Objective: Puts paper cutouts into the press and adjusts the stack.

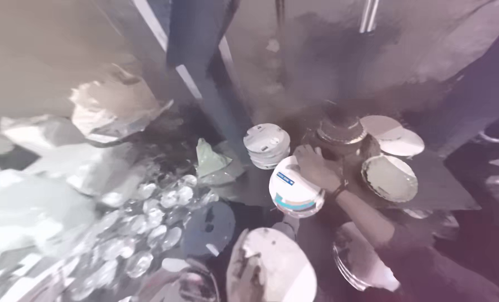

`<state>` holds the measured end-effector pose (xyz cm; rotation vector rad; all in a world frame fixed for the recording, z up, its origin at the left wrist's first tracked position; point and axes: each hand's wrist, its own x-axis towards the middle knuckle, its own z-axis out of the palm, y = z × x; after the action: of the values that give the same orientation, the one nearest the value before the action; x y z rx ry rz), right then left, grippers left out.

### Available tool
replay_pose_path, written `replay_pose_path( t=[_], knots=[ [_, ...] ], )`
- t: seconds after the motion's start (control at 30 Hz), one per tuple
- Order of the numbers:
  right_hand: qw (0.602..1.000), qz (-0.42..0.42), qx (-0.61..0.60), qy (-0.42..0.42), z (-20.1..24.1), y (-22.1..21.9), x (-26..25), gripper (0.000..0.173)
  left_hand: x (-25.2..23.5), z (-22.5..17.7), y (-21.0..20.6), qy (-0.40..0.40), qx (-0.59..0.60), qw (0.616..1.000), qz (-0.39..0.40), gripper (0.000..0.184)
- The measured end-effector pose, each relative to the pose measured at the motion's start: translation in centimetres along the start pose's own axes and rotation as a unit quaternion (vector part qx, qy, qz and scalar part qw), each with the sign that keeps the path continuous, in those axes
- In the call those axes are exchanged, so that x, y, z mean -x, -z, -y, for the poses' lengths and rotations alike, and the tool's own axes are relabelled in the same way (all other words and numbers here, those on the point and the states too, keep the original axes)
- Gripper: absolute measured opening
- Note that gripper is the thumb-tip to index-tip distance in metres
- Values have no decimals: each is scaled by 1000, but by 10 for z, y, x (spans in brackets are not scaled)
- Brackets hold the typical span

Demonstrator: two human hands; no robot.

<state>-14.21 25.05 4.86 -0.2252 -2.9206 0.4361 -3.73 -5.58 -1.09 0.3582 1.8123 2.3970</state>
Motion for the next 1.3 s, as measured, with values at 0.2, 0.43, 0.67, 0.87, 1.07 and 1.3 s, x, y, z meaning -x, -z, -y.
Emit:
replay_pose_path(
  t=[0.2,0.43,0.67,0.87,1.07,1.3],
  knots=[
    [948,-177,-262,42,-3,36,33,18,-13,-17,33,-43,48,997,-30,39],
    [951,-68,-263,149,52,15,90,25,-20,-11,36,-6,-162,981,104,32],
    [998,-12,-54,18,4,2,-2,41,-6,7,62,43,-227,957,175,41],
    [826,-160,-541,-13,-17,47,41,11,-21,-5,45,-1,-136,987,86,31],
    [937,-115,-300,135,47,5,92,26,-31,-3,-16,15,-57,998,20,20],
    [999,19,-31,27,5,-14,17,64,-19,-27,1,56,-99,968,-226,29]
  ],
)
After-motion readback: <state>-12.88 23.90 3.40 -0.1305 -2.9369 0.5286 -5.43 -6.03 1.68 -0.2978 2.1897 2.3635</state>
